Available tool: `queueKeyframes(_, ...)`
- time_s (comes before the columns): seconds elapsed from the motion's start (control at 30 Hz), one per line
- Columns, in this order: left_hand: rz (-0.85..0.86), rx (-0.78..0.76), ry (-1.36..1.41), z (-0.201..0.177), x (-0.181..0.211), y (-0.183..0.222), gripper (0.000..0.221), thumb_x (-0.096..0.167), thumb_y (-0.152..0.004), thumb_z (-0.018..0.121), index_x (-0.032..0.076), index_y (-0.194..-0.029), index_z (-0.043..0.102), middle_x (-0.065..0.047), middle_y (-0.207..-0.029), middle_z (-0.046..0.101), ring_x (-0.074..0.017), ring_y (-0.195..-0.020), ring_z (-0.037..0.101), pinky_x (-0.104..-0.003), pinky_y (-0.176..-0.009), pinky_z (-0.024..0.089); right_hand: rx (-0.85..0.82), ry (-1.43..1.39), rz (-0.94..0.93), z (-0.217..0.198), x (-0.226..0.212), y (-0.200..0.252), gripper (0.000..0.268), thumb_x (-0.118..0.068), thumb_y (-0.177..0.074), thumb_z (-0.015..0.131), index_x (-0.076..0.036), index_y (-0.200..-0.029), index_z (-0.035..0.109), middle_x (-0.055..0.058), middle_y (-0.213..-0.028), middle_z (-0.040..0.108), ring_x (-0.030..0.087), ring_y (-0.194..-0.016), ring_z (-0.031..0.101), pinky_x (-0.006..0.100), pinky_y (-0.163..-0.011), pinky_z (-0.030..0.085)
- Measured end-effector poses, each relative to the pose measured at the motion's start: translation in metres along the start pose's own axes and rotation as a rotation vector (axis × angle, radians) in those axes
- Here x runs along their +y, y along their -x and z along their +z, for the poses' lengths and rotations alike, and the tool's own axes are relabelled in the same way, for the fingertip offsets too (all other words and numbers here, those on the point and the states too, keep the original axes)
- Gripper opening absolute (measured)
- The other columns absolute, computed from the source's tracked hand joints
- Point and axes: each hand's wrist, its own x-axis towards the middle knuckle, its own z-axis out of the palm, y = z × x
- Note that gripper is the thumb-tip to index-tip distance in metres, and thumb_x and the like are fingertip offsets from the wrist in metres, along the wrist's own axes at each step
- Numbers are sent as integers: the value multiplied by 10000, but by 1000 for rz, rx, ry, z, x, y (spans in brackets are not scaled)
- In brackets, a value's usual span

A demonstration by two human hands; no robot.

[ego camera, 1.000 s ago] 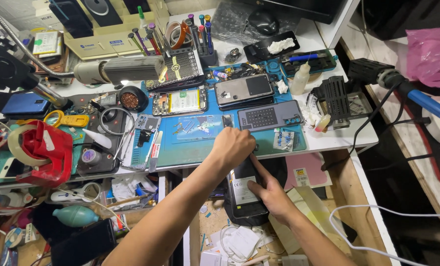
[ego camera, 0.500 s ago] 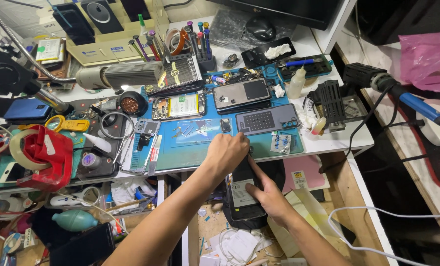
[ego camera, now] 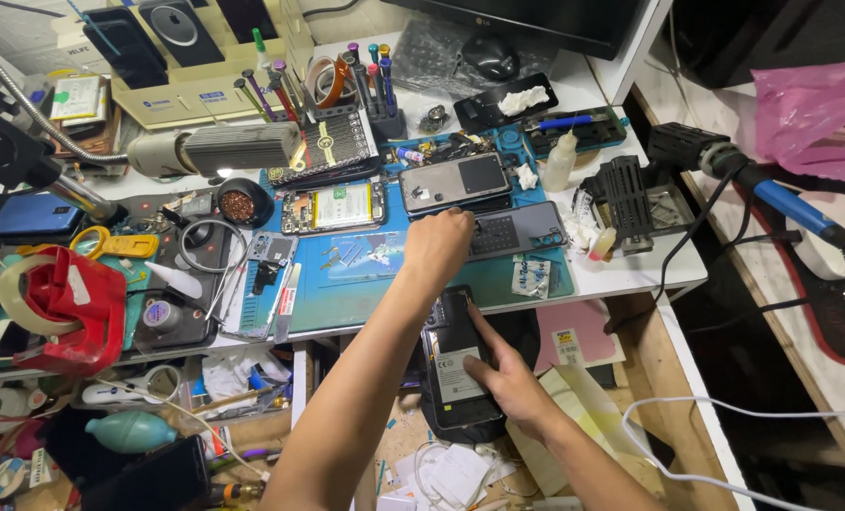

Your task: Disassembling and inspecting a mobile phone on a repair bench

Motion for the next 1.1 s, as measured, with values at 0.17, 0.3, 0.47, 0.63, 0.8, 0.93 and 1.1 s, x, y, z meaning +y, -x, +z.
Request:
queueKeyframes(0.17, 22, 5, -17, 7, 2, -8, 200, -48, -847, 573, 116, -909, 669, -58, -843, 696, -361, -686, 710, -473, -504, 527, -6, -77, 31, -1, 5, -3, 787, -87, -935, 586, -290, -1631, 281, -3, -1571, 510, 117, -1269, 568, 289, -1057, 475)
queueKeyframes(0.3, 30, 66, -41, 3, 2, -7, 162, -19, -851, 584, 118, -885, 665, -57, -792, 685, -377, -654, 701, -483, -480, 517, -15, -140, 33, 1, 3, -1, 801, -76, -928, 582, -287, -1635, 270, 11, -1576, 523, 136, -1241, 598, 310, -1025, 514)
queueKeyframes(0.47, -139, 149, 417, -94, 12, 57, 177, 208, -1026, 544, 85, -899, 548, -105, -826, 694, -374, -641, 650, -479, -497, 464, 1, -126, -128, -4, 6, 3, 883, -167, -920, 612, -309, -1630, 107, 18, -1675, 178, 188, -1420, 312, 395, -1111, 305)
queueKeyframes(0.63, -286, 377, 1014, -92, 13, 163, 371, 382, -1046, 507, 113, -804, 590, 6, -716, 549, -133, -671, 459, -308, -620, 360, 201, 45, -248, 4, -35, 25, 983, -328, -907, 594, -222, -1629, -65, 12, -1739, -141, 156, -1591, -123, 425, -1239, -10)
queueKeyframes(0.8, -826, 253, 1828, -44, 51, 234, 422, 276, -997, 589, -59, -1190, 758, -67, -790, 696, -11, -390, 274, -207, -345, 158, 257, -347, -445, 13, -44, 34, 891, -115, -924, 537, -173, -1664, 43, 102, -1611, 390, 205, -1401, 447, 360, -1165, 341)
queueKeyframes(0.93, -830, 186, 1930, -34, 74, 254, 470, 285, -995, 570, -82, -1233, 743, -78, -837, 751, -27, -409, 296, -206, -367, 179, 310, -292, -433, 13, -33, 41, 890, -96, -930, 506, -200, -1649, -8, 99, -1683, 269, 213, -1460, 376, 362, -1192, 290)
queueKeyframes(1.1, -714, 180, 1962, -8, 83, 270, 471, 276, -910, 705, -48, -1244, 774, 53, -539, 381, -53, -453, 269, -235, -401, 184, 273, -118, -460, 23, -29, 52, 916, -183, -928, 528, -147, -1638, -50, 112, -1714, 173, 222, -1507, 310, 381, -1202, 261)
